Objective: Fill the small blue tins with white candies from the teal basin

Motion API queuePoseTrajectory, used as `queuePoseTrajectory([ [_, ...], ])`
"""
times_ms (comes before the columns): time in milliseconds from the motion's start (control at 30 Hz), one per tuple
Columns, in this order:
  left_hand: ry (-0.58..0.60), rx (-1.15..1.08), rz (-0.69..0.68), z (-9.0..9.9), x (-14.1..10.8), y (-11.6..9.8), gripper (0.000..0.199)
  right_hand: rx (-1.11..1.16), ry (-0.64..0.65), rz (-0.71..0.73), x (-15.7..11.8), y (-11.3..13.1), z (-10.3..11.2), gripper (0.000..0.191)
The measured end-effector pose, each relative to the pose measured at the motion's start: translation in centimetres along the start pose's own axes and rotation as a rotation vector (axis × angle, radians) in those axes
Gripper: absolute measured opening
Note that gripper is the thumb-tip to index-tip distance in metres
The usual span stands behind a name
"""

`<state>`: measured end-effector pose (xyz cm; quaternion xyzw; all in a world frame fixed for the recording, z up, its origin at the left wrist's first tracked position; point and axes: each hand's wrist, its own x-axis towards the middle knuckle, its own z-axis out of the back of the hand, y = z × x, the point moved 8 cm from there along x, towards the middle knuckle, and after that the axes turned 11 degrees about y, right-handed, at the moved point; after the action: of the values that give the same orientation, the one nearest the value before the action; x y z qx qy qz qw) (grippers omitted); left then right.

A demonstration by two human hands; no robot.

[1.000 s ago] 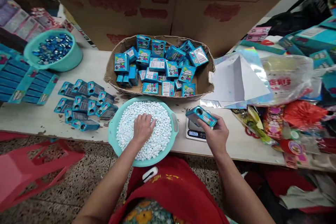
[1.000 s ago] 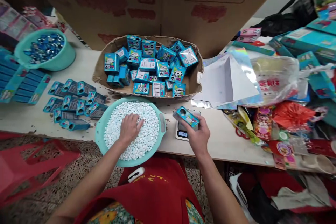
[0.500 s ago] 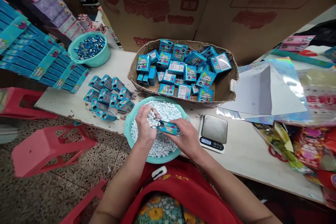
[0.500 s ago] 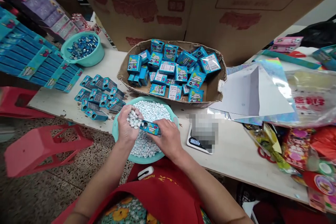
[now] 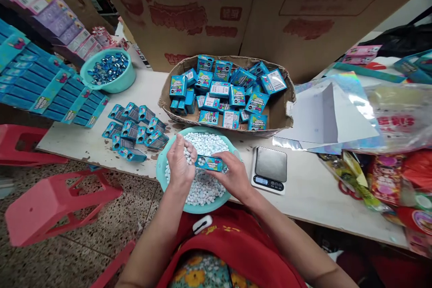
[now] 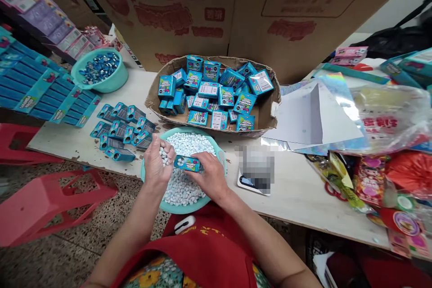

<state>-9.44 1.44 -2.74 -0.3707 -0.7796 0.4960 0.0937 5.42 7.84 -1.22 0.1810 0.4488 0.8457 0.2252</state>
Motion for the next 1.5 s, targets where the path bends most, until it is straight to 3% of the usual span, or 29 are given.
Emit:
queuePoseTrajectory([
  [100,-0.005,0.335,-0.031,2.1,0.8,0.1,0.04,0.161,-0.105,-0.033,-1.0,-0.9,1.9,0.034],
  [200,0.112,0.984,-0.103,3.0,2.1,0.0,0.029,0.223,-0.204,-0.103,-2.6,-2.8,4.3,0.034],
  [267,0.163,1.274,-0.234,2.3,3.5,-0.7,0.024,0.222,-0.279,-0.178,-4.2,-4.8,6.2,0.035],
  [367,0.19,1.391,-0.381,-0.9,7.3,-1.7,0.027,0.169,-0.514,-0.382,-8.1,-9.7,9.7,0.043],
  [433,0.246,1.461,-0.302,-3.9,11.4,-0.5,0.035,0.105,-0.658,-0.512,-10.9,-13.1,11.4,0.049],
  [533,0.309,1.594,0.036,-7.4,17.9,3.9,0.057,0.038,-0.751,-0.632,-13.5,-17.6,12.3,0.055],
  [600,0.302,1.591,0.192,-8.9,20.7,6.7,0.072,0.023,-0.772,-0.677,-14.4,-19.6,12.2,0.057],
  [700,0.26,1.528,0.249,-10.1,23.0,8.8,0.083,-0.05,-0.774,-0.635,-14.5,-19.5,11.8,0.059],
  [800,0.248,1.461,0.275,-10.0,23.3,8.1,0.083,-0.262,-0.842,-0.497,-14.7,-15.7,12.3,0.07],
  [933,0.405,1.305,0.305,-9.1,19.8,4.3,0.06,-0.432,-0.909,-0.339,-14.7,-9.6,12.6,0.067],
  [1000,0.565,1.114,0.301,-8.7,15.7,2.8,0.054,-0.363,-0.857,-0.269,-13.4,-7.7,12.0,0.058],
  [1067,0.744,0.671,0.252,-8.7,10.5,1.8,0.067,-0.171,-0.731,-0.233,-11.0,-7.0,10.6,0.05],
  [1100,0.772,0.516,0.231,-8.2,8.0,1.5,0.073,-0.043,-0.652,-0.228,-9.6,-6.9,9.7,0.048],
  [1233,0.771,0.142,0.394,-5.8,-0.3,4.6,0.064,0.423,-0.387,-0.158,-4.1,-6.1,6.1,0.058],
  [1333,0.731,0.249,0.305,-5.1,-3.5,6.7,0.063,0.618,-0.302,-0.123,-2.3,-5.1,4.4,0.078],
  [1400,0.722,0.53,0.087,-5.1,-4.6,6.7,0.07,0.704,-0.281,-0.209,-2.3,-5.3,3.3,0.083],
  [1500,0.816,0.953,-0.182,-4.4,-5.7,6.2,0.076,0.797,-0.286,-0.375,-3.7,-6.4,2.1,0.072],
])
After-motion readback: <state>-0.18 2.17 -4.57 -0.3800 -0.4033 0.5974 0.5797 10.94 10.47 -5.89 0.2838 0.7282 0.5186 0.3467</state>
